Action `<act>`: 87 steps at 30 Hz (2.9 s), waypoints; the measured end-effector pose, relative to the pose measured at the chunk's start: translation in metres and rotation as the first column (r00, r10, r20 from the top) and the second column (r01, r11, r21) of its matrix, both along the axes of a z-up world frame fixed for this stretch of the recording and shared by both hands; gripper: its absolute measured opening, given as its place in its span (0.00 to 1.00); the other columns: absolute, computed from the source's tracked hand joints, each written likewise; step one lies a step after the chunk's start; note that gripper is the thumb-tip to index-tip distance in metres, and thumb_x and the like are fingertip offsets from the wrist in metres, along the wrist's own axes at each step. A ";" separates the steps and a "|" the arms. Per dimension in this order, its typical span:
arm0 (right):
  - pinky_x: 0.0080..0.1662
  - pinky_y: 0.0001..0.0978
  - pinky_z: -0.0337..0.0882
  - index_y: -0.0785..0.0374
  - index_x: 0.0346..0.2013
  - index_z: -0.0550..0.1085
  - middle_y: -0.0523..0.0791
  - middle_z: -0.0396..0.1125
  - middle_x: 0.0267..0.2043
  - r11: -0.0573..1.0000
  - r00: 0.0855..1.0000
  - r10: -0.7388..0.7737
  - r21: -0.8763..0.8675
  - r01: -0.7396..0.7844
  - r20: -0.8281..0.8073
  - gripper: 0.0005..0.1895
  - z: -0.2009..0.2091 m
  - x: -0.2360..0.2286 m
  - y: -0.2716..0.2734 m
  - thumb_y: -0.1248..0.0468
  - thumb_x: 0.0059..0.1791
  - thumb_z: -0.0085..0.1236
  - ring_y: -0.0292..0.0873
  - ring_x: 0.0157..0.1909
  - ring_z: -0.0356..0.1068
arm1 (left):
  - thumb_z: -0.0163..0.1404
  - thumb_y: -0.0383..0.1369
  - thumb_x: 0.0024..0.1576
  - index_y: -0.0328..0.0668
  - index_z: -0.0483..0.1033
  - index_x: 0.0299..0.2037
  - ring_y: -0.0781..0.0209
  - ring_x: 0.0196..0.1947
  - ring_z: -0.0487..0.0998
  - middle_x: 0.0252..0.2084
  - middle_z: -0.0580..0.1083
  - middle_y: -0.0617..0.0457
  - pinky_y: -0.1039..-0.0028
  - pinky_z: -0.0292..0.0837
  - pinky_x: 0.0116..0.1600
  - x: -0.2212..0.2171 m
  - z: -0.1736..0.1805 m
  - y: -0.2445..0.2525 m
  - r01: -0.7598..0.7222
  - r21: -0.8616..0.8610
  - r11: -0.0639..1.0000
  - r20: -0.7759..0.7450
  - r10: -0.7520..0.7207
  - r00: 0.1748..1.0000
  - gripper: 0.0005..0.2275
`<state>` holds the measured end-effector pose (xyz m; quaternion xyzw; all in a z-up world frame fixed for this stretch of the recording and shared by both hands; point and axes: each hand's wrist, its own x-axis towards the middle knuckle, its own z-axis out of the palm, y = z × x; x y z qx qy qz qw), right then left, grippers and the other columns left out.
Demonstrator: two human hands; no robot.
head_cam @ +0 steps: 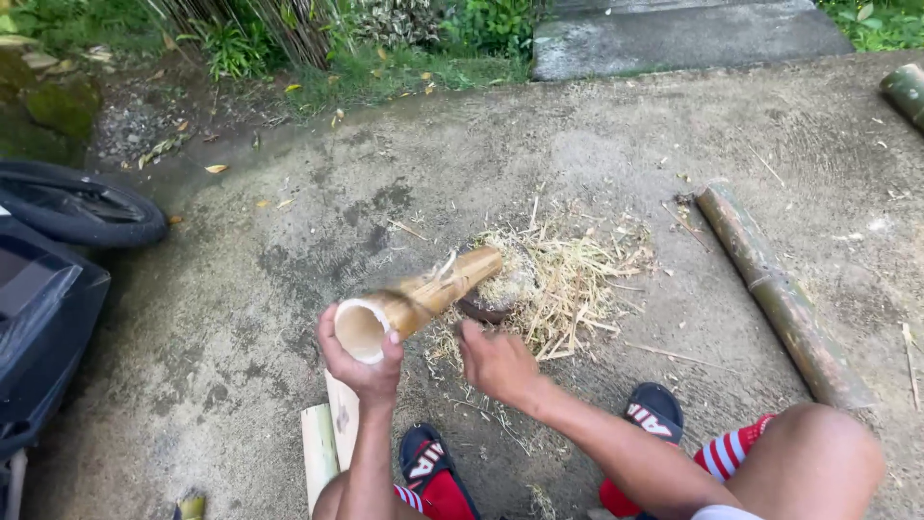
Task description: Processing bamboo segments using a machete to shave and cut the material.
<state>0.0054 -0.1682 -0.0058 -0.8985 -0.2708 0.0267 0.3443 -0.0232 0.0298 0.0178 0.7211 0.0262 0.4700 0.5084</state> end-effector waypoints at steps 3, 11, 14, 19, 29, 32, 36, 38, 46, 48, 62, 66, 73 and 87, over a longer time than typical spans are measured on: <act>0.17 0.47 0.64 0.62 0.46 0.64 0.45 0.64 0.15 0.997 0.985 0.039 0.053 -0.049 0.169 0.08 -0.025 -0.002 0.001 0.61 0.56 0.40 0.49 0.13 0.65 | 0.61 0.52 0.52 0.30 0.62 0.65 0.56 0.56 0.73 0.56 0.67 0.47 0.66 0.73 0.60 -0.003 -0.007 -0.005 -0.015 0.016 1.000 0.031 0.014 0.999 0.39; 0.19 0.49 0.65 0.63 0.50 0.62 0.47 0.63 0.14 0.993 0.993 -0.086 -0.082 0.079 -0.085 0.10 -0.060 0.035 -0.009 0.60 0.58 0.38 0.53 0.15 0.66 | 0.61 0.50 0.53 0.30 0.61 0.66 0.57 0.56 0.74 0.56 0.69 0.48 0.67 0.73 0.62 0.000 -0.005 0.007 0.011 -0.014 1.000 0.023 -0.010 1.000 0.38; 0.19 0.50 0.66 0.61 0.49 0.62 0.47 0.64 0.15 0.998 0.996 -0.040 -0.044 0.037 -0.075 0.10 -0.022 0.019 -0.002 0.60 0.59 0.36 0.53 0.16 0.67 | 0.62 0.50 0.52 0.30 0.62 0.65 0.57 0.56 0.74 0.56 0.69 0.48 0.68 0.73 0.62 0.006 -0.006 0.005 0.011 -0.015 1.000 0.034 -0.010 0.999 0.38; 0.19 0.47 0.66 0.61 0.49 0.63 0.45 0.63 0.14 0.996 0.992 0.030 0.081 -0.040 0.124 0.10 -0.045 0.020 0.001 0.59 0.58 0.39 0.49 0.14 0.64 | 0.62 0.51 0.51 0.31 0.62 0.65 0.58 0.56 0.74 0.56 0.68 0.48 0.68 0.74 0.61 0.003 -0.010 0.003 -0.008 0.018 1.000 0.056 0.007 0.998 0.39; 0.16 0.39 0.59 0.62 0.49 0.63 0.43 0.61 0.15 0.993 0.986 -0.063 -0.111 0.045 -0.157 0.11 -0.047 0.036 -0.010 0.61 0.60 0.33 0.41 0.13 0.59 | 0.62 0.51 0.52 0.30 0.62 0.66 0.55 0.59 0.74 0.59 0.68 0.46 0.66 0.73 0.64 0.000 -0.010 0.000 -0.001 -0.007 1.000 0.060 0.001 0.998 0.39; 0.15 0.38 0.58 0.63 0.49 0.64 0.43 0.61 0.15 1.000 1.000 -0.026 -0.015 0.026 0.013 0.11 -0.060 0.019 -0.007 0.61 0.58 0.36 0.41 0.12 0.59 | 0.61 0.50 0.53 0.30 0.61 0.67 0.55 0.59 0.75 0.59 0.69 0.46 0.66 0.74 0.63 0.001 -0.004 -0.006 -0.010 0.000 1.000 0.034 0.010 0.999 0.39; 0.15 0.36 0.62 0.66 0.46 0.64 0.43 0.61 0.14 0.992 0.994 -0.102 -0.083 0.098 -0.049 0.10 -0.088 0.049 -0.010 0.64 0.57 0.34 0.39 0.12 0.60 | 0.62 0.49 0.52 0.31 0.60 0.67 0.55 0.59 0.74 0.58 0.69 0.45 0.67 0.74 0.63 0.000 -0.006 -0.005 0.019 -0.048 0.999 0.044 -0.017 0.999 0.39; 0.15 0.38 0.62 0.66 0.45 0.64 0.43 0.60 0.14 0.983 0.981 -0.134 -0.144 0.113 -0.143 0.10 -0.093 0.048 -0.020 0.65 0.58 0.32 0.40 0.12 0.59 | 0.62 0.49 0.53 0.31 0.60 0.67 0.55 0.58 0.75 0.58 0.69 0.45 0.67 0.74 0.63 -0.002 -0.006 -0.001 0.030 -0.070 0.997 0.039 -0.027 0.999 0.38; 0.15 0.41 0.61 0.65 0.47 0.65 0.44 0.59 0.12 0.989 0.973 -0.150 -0.018 0.149 -0.174 0.11 -0.066 0.027 -0.022 0.65 0.58 0.32 0.44 0.11 0.60 | 0.63 0.45 0.52 0.30 0.63 0.65 0.53 0.58 0.74 0.59 0.69 0.44 0.65 0.73 0.63 -0.002 0.020 -0.012 0.039 -0.016 0.999 -0.015 -0.039 0.999 0.35; 0.15 0.41 0.62 0.65 0.52 0.66 0.47 0.63 0.15 0.987 0.980 -0.137 0.107 0.122 0.145 0.13 -0.054 0.008 -0.024 0.65 0.55 0.40 0.46 0.12 0.62 | 0.61 0.43 0.55 0.29 0.62 0.68 0.47 0.68 0.68 0.66 0.66 0.39 0.59 0.66 0.72 -0.009 0.021 -0.021 -0.065 0.187 0.980 0.034 0.059 0.998 0.36; 0.15 0.31 0.60 0.68 0.56 0.65 0.46 0.66 0.19 0.951 0.798 -0.273 -0.024 0.309 -0.537 0.17 -0.096 0.010 -0.064 0.62 0.58 0.33 0.35 0.13 0.60 | 0.57 0.50 0.55 0.30 0.66 0.65 0.43 0.63 0.71 0.61 0.67 0.37 0.55 0.69 0.66 -0.018 0.011 -0.022 -0.125 0.262 0.957 -0.072 0.148 0.986 0.35; 0.16 0.35 0.64 0.64 0.50 0.69 0.45 0.66 0.17 0.967 0.914 -0.127 0.158 0.201 -0.385 0.15 -0.021 -0.017 -0.033 0.60 0.58 0.35 0.39 0.12 0.62 | 0.55 0.52 0.57 0.29 0.66 0.66 0.44 0.61 0.71 0.60 0.66 0.38 0.57 0.70 0.66 -0.009 0.006 -0.035 -0.117 0.230 0.966 0.037 0.111 0.993 0.36; 0.28 0.51 0.75 0.63 0.39 0.70 0.53 0.71 0.20 0.962 0.982 -0.119 0.263 0.077 0.148 0.07 0.024 -0.039 -0.012 0.62 0.55 0.49 0.57 0.24 0.75 | 0.55 0.51 0.58 0.29 0.67 0.66 0.46 0.58 0.73 0.58 0.68 0.40 0.59 0.72 0.62 -0.007 0.005 -0.035 -0.141 0.227 0.964 0.036 0.137 0.990 0.34; 0.15 0.36 0.68 0.70 0.39 0.70 0.51 0.68 0.16 0.989 0.978 -0.018 0.138 0.048 -0.208 0.13 0.009 -0.026 -0.018 0.63 0.57 0.40 0.47 0.13 0.69 | 0.58 0.49 0.54 0.28 0.68 0.61 0.46 0.56 0.73 0.55 0.69 0.41 0.59 0.71 0.61 -0.015 0.006 -0.026 -0.152 0.273 0.950 0.064 0.140 0.988 0.33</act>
